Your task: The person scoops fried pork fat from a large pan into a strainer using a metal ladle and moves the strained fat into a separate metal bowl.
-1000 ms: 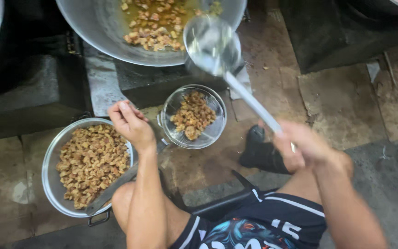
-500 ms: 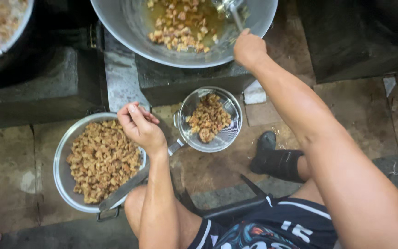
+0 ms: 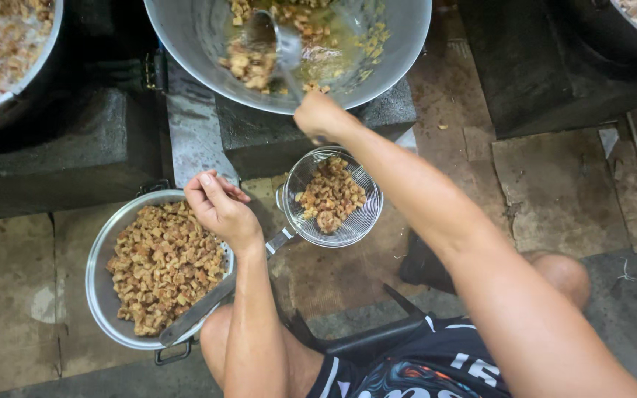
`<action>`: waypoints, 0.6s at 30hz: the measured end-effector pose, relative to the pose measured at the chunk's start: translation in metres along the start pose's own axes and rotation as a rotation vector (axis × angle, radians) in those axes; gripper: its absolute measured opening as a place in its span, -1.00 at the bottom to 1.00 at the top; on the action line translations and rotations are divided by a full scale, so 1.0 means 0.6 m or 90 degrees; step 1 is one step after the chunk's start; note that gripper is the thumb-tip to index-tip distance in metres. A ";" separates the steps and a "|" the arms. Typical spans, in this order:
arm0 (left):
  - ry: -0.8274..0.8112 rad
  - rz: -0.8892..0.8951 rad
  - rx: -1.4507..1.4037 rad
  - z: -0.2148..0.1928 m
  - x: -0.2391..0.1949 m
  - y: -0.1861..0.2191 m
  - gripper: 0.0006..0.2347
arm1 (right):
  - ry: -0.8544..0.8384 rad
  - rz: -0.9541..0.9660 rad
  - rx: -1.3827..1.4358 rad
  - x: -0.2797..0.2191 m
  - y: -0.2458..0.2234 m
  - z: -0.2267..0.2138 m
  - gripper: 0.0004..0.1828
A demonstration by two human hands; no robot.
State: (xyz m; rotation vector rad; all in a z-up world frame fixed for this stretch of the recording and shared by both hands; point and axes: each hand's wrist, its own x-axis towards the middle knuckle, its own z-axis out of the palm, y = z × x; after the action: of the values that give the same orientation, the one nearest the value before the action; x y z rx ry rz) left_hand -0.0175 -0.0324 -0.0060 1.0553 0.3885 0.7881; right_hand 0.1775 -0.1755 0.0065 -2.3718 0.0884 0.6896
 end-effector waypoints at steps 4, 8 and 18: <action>0.003 0.009 -0.005 0.000 0.006 -0.003 -0.85 | -0.063 -0.034 0.131 0.043 -0.016 0.021 -0.82; 0.010 0.016 0.016 -0.008 0.013 -0.002 -0.83 | -0.141 0.048 0.413 0.074 -0.032 0.013 -0.84; 0.005 0.013 0.007 -0.007 0.016 0.000 -0.83 | -0.089 -0.015 0.420 0.104 -0.044 0.028 -0.88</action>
State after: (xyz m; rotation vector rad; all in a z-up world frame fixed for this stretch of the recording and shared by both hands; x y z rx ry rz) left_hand -0.0137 -0.0229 -0.0072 1.0681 0.3888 0.8096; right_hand 0.2293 -0.1377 -0.0201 -1.6885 0.1946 0.6849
